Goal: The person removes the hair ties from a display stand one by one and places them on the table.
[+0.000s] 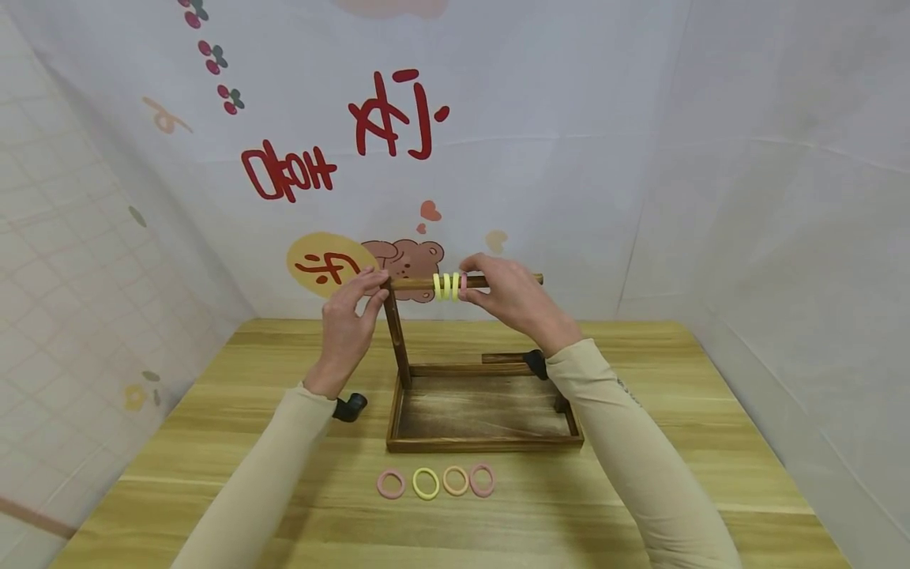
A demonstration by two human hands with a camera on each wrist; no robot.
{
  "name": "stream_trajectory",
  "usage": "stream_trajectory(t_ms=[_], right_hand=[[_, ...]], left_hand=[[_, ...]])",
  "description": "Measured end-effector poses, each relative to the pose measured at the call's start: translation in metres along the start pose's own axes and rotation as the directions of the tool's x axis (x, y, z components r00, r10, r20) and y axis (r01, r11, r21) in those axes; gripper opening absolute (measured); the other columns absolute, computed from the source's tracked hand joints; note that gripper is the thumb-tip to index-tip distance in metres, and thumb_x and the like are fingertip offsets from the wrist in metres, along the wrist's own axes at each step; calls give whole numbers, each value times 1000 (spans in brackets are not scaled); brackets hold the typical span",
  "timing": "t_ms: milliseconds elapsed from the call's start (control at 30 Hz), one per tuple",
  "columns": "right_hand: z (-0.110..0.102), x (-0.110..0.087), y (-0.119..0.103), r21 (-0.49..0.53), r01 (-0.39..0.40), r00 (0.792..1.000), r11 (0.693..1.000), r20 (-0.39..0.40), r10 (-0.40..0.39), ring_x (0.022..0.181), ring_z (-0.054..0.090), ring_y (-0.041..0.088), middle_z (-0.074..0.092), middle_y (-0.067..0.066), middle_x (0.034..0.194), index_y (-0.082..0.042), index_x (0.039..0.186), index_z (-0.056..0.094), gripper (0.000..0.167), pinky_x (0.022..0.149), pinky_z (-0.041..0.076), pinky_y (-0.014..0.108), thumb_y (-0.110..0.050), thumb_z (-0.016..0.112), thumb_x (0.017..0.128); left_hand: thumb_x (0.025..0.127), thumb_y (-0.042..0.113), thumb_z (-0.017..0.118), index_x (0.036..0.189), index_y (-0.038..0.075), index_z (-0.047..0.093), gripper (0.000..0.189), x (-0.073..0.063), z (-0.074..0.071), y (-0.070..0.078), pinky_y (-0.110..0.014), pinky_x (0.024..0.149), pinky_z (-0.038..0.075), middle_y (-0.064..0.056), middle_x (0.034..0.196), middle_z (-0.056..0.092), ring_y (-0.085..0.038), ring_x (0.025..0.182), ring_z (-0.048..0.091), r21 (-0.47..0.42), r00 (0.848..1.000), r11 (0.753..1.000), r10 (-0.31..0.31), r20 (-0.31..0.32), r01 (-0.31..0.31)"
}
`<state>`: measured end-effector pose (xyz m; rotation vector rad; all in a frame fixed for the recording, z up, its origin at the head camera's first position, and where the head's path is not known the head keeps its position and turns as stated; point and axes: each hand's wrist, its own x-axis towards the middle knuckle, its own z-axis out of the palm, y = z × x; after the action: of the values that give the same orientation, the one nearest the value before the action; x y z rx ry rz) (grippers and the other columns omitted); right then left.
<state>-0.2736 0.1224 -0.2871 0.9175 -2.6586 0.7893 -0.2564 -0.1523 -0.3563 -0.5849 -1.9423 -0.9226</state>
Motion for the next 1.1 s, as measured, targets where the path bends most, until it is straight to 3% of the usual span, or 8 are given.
stream_trajectory(t_ms=[467, 1100], right_hand=[[1, -1, 2, -27, 6, 1000, 1000, -22, -6, 114, 70, 27, 72, 7, 121, -8, 124, 68, 33, 98, 55, 49, -17, 79, 95], [-3, -6, 2, -34, 68, 995, 997, -70, -70, 112, 71, 29, 72, 12, 124, -5, 126, 68, 35, 95, 57, 47, -15, 79, 94]], left_hand=[[98, 8, 71, 122, -1, 73, 26, 1, 1, 1, -54, 107, 47, -14, 126, 72, -33, 130, 61, 22, 1000, 1000, 3, 24, -3], [98, 8, 71, 121, -1, 73, 25, 0, 0, 0, -55, 106, 48, -14, 125, 73, -34, 128, 62, 29, 1000, 1000, 10, 19, -10]])
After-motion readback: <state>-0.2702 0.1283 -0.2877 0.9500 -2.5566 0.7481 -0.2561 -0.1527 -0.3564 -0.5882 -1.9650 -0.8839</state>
